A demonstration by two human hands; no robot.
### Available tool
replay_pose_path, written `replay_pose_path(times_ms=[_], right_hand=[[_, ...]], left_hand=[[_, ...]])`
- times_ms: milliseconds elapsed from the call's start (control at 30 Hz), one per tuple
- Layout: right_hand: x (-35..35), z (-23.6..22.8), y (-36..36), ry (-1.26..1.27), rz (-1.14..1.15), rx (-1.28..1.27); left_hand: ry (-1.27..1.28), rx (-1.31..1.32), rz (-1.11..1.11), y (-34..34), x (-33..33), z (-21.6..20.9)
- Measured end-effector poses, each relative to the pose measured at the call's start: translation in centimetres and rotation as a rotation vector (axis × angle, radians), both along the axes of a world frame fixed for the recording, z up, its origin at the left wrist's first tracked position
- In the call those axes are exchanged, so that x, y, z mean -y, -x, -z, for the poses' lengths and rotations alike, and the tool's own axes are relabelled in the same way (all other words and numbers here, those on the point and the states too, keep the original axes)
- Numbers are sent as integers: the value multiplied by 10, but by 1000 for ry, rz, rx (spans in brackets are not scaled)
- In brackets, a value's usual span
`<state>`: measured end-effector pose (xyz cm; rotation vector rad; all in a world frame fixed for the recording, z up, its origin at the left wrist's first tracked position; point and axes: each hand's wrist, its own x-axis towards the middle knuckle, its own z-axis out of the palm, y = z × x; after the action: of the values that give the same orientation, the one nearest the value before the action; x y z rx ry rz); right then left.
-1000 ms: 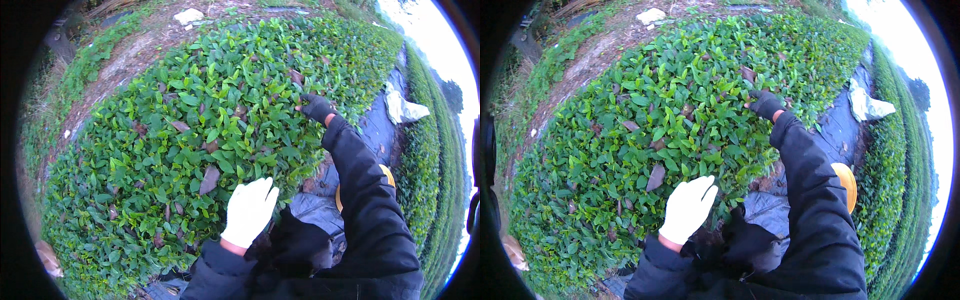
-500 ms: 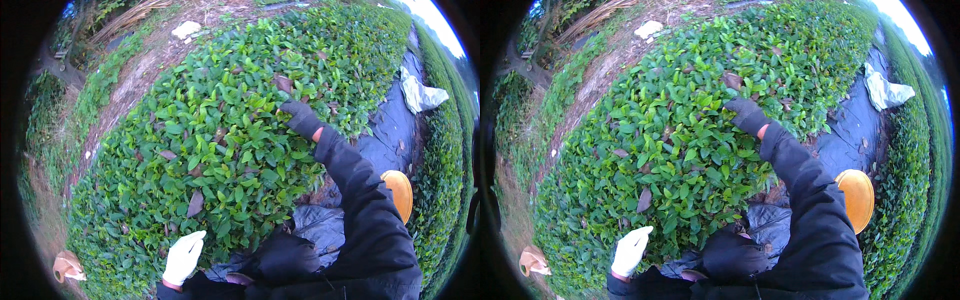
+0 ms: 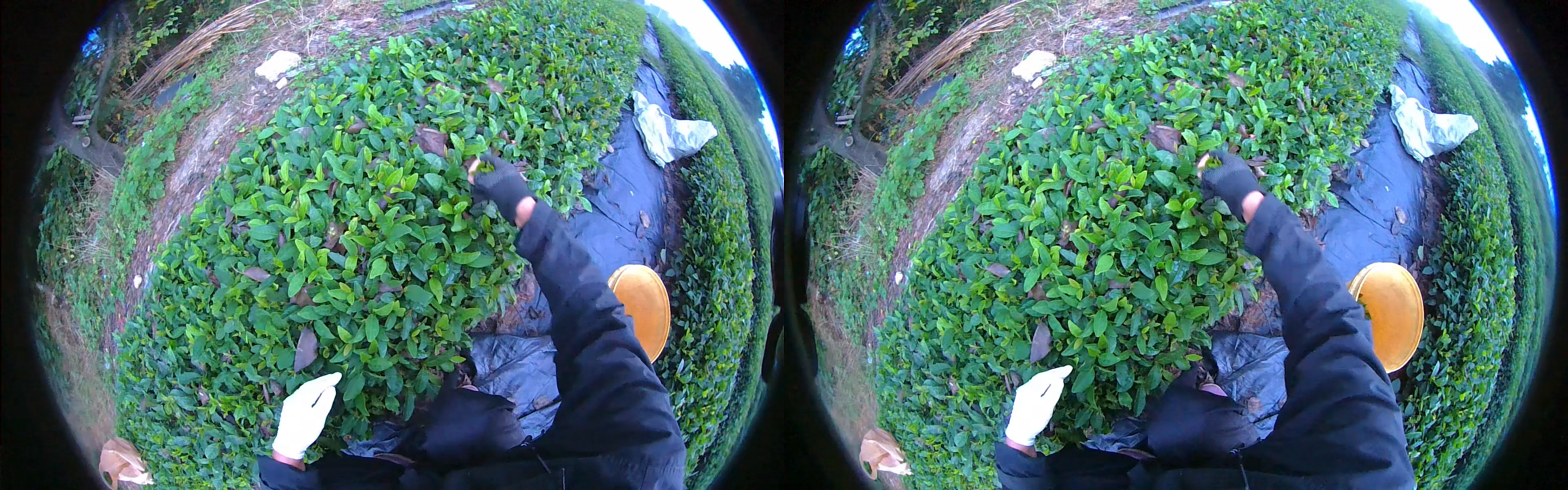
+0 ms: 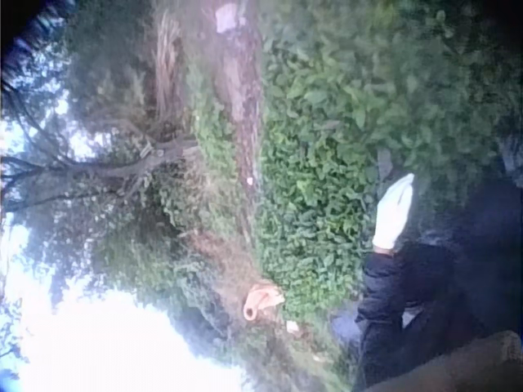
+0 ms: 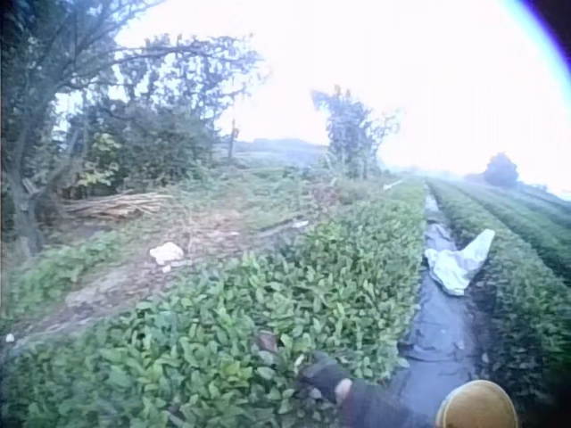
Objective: The person picks green leaves from low bushes by hand and places them into a yellow bucket. The person moves along the rows, repeatedly plucking leaves and depositing them into the bucket.
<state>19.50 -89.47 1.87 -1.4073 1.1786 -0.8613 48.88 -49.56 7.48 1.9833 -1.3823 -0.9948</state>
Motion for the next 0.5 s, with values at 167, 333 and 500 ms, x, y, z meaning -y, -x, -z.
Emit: replay_pose_path(times_ms=[167,333,500], right_hand=[[53,19,-32,353,71,-674],[46,16,-65,446,-38,-774],[35,50,-42,523,221,-422]], left_hand=[[-4,15,26,3,5,0],[78,174,20,-3,0,6],[137,350,-17,-17,6,24]])
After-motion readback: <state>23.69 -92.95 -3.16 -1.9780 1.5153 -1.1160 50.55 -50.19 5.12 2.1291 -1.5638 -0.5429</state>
